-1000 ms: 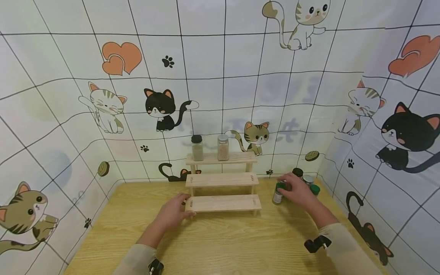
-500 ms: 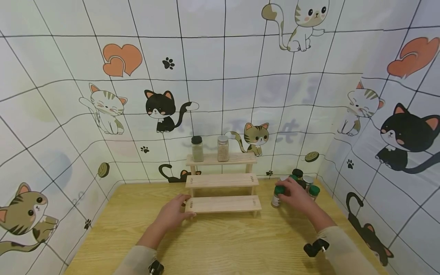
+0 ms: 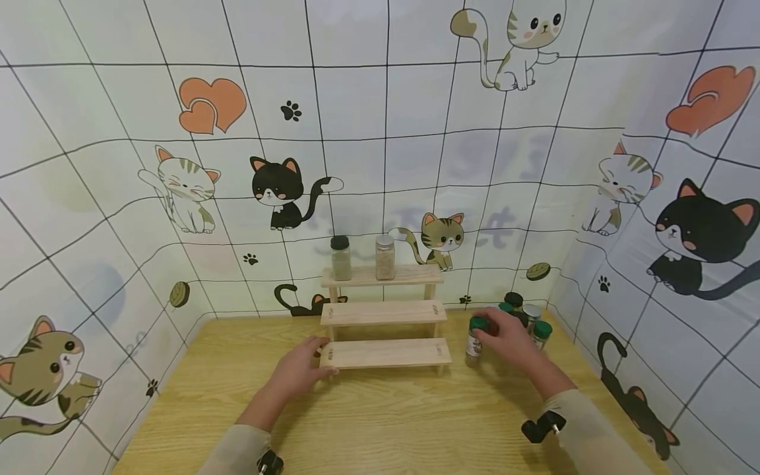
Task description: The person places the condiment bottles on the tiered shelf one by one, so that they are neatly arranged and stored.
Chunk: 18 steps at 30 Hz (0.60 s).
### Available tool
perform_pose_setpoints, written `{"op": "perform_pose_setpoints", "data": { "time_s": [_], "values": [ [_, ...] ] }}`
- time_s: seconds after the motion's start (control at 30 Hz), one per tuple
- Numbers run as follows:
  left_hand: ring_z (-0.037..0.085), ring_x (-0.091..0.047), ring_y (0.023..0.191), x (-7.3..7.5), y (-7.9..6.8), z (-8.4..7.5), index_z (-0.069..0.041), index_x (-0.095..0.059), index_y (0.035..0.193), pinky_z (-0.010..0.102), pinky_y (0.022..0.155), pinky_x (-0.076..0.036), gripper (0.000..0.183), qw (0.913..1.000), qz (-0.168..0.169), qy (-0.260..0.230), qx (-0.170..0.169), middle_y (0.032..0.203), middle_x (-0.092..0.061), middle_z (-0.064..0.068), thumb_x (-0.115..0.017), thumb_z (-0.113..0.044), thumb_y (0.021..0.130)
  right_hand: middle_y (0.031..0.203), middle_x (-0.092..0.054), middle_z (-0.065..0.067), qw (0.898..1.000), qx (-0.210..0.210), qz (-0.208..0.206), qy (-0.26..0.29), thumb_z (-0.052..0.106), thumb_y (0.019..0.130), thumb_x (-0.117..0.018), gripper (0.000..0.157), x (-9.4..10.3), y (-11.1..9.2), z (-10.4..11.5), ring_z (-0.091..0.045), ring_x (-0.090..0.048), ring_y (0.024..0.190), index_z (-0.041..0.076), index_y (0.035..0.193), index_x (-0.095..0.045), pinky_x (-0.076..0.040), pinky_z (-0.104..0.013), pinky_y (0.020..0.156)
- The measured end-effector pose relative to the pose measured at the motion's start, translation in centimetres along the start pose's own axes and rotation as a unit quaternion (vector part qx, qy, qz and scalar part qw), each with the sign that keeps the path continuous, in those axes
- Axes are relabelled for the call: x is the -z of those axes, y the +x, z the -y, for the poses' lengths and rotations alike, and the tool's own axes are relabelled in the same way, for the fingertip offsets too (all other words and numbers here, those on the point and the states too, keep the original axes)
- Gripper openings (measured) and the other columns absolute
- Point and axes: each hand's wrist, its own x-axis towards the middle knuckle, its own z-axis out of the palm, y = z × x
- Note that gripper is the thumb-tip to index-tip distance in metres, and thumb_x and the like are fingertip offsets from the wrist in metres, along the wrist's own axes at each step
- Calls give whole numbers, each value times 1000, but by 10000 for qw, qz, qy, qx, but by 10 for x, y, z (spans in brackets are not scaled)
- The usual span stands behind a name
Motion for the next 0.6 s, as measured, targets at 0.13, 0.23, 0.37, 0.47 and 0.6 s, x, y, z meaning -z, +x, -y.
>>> {"op": "perform_pose_setpoints", "data": {
  "time_s": [0.13,0.23,0.37,0.47,0.6],
  "values": [
    [30,-72,119,1,-1,-2,-9,-65,150,58,96,-59,72,10000,4,5,-15,141,-68,7,-93,-40,92,104,-72,-6,9992,66,-394,-37,19,104,-82,38,4,7,10,-14,-64,78,5,137,-70,-53,-33,64],
    [30,-71,120,1,-1,-2,-10,-65,150,58,96,-58,71,10000,7,-14,3,142,-68,7,-93,-40,92,102,-72,-5,9977,86,-662,71,24,104,-83,40,7,13,15,-17,-66,81,6,137,-70,-54,-33,64],
    [29,-71,120,1,0,-2,-11,-64,151,58,96,-58,72,10000,-17,8,2,142,-67,6,-93,-41,92,96,-72,-2,9958,136,-899,145,32,103,-83,40,11,23,21,-19,-66,83,11,135,-70,-54,-33,64],
    [29,-72,120,1,0,-2,-10,-64,150,58,96,-59,71,10000,-34,38,-32,142,-68,6,-93,-41,92,95,-71,-1,9950,168,-962,199,33,103,-83,39,14,31,28,-19,-66,83,13,134,-70,-54,-35,65],
    [30,-72,120,0,-1,-1,-10,-65,150,58,97,-58,71,10000,-47,18,-10,143,-68,6,-93,-40,92,94,-71,-3,9949,195,-962,228,31,104,-83,39,18,41,39,-20,-67,83,12,135,-70,-55,-37,68]
  ]
}}
